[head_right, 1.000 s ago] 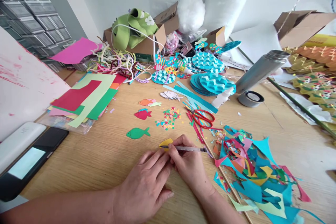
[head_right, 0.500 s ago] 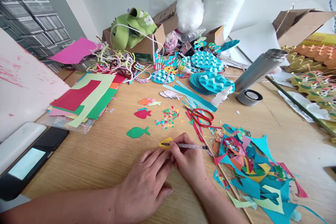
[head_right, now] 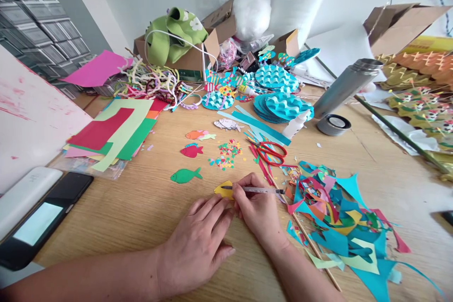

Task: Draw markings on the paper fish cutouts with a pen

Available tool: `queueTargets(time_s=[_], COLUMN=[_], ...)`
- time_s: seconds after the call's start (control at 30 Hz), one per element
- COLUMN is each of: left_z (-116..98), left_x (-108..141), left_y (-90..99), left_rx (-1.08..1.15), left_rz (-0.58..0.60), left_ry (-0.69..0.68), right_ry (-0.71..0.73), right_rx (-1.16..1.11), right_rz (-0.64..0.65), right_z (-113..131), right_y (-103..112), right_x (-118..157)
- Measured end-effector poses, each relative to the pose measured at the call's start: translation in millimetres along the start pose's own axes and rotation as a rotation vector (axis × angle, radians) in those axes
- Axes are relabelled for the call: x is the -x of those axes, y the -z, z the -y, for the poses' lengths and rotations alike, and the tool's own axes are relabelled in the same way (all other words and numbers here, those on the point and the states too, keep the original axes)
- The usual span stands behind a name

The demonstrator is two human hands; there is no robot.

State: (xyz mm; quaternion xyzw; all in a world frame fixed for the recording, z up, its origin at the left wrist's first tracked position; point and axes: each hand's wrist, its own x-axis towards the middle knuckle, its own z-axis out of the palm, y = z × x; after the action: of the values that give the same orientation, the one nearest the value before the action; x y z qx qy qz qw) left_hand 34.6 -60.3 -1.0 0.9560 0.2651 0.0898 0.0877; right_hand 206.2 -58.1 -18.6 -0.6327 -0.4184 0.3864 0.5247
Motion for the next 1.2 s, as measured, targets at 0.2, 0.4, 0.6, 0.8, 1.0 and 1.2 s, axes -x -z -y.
queueTargets(time_s=[0.2, 0.4, 0.6, 0.8, 1.0, 1.2], left_z=[-1, -3, -5, -5, -5, -5], left_x=[0, 0, 1, 0, 0, 0], left_y=[2.4, 4.2, 5.0, 6.0, 5.3, 5.2], left_rx=[0.011, 0.009, 0.010, -0.007, -0.011, -0.019], left_rz=[0.002, 0.009, 0.058, 0.075, 0.074, 0.061], left_ry=[0.015, 0.023, 0.045, 0.056, 0.048, 0.052], right_ry=[0.002, -0.022, -0.045, -0.052, -0.056, -0.047], right_rx=[-0.018, -0.048, -0.046, -0.061, -0.062, -0.055], right_rz=[0.027, 0.039, 0.061, 0.073, 0.074, 0.083], right_z=[1, 6, 9, 9, 10, 9], right_y=[-1, -3, -3, -3, -3, -3], right_x=[-3, -3, -3, -3, -4, -4])
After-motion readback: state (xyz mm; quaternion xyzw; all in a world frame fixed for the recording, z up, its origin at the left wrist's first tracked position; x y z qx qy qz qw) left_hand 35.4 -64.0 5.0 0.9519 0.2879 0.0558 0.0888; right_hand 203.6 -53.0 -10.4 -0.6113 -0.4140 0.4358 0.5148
